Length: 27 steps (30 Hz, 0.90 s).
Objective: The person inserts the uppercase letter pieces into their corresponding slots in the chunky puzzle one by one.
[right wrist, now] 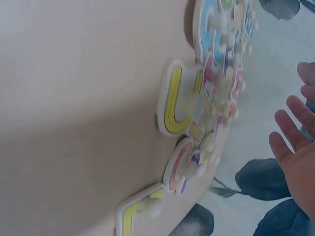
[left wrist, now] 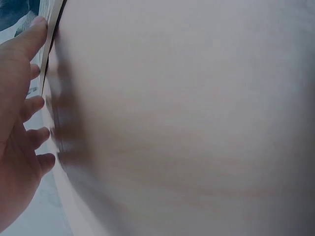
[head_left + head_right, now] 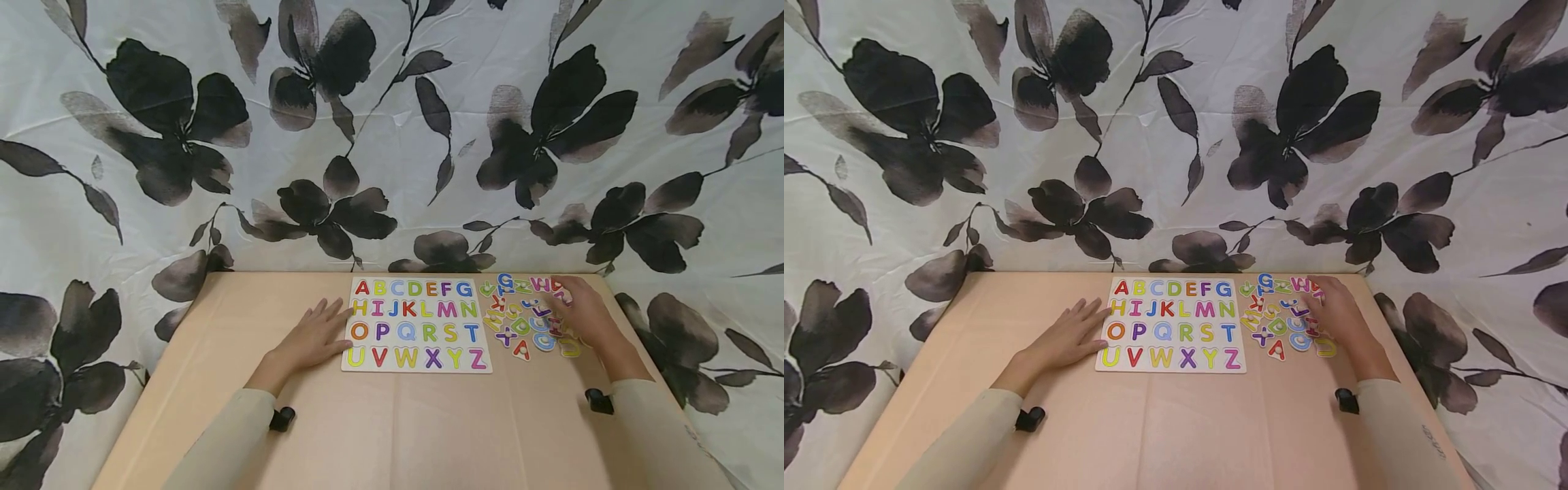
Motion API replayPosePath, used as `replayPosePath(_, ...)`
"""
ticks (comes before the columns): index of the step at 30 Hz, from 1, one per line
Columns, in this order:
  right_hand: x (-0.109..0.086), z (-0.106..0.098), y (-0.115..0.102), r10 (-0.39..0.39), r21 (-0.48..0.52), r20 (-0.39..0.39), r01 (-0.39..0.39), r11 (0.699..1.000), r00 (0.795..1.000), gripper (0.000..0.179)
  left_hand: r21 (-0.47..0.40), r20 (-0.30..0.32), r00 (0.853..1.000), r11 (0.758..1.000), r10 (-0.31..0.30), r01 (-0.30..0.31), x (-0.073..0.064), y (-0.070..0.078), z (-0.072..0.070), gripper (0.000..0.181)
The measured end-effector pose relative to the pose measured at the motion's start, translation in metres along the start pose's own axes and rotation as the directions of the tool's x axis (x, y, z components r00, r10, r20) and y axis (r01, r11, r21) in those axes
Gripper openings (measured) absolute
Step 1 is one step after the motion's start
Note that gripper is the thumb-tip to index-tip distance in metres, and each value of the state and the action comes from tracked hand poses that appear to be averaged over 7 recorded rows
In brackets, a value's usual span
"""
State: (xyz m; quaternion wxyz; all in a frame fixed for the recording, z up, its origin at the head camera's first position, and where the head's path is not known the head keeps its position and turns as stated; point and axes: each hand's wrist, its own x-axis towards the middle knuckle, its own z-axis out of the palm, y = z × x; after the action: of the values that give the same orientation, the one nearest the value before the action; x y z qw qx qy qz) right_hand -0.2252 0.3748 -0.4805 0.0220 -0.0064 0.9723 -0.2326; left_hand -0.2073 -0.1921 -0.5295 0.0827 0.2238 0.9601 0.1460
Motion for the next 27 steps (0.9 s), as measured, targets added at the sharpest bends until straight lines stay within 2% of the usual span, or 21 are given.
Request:
replayPosePath(7, 0.016, -0.003, 0.021, -0.003, -0.018, -0.026, 0.002, 1.0, 1.0, 0.055, -0.022, 0.016, 1.0, 1.0, 0.001, -0.001, -0.001, -0.001, -0.001, 0.079)
replayPosePath(15, 0.033, -0.005, 0.033, 0.058, -0.009, 0.012, -0.058, 0.998, 0.998, 0.049, -0.013, 0.017, 1.0, 1.0, 0.015, -0.015, -0.002, -0.003, -0.004, 0.079)
replayPosePath(20, 0.043, -0.005, 0.044, 0.043, -0.039, -0.005, -0.043, 0.998, 0.999, 0.044, -0.021, 0.023, 0.999, 0.999, 0.037, -0.036, 0.002, -0.004, -0.002, 0.082)
replayPosePath(24, 0.05, 0.001, 0.051, 0.025, -0.041, 0.027, -0.024, 0.999, 0.999, 0.042, -0.009, 0.026, 0.999, 0.999, 0.033, -0.033, 0.002, -0.006, -0.002, 0.082)
replayPosePath(27, 0.054, 0.006, 0.053, 0.041, -0.045, 0.048, -0.039, 0.998, 0.998, 0.04, -0.004, 0.033, 0.999, 0.999, 0.032, -0.032, 0.001, -0.008, -0.002, 0.083)
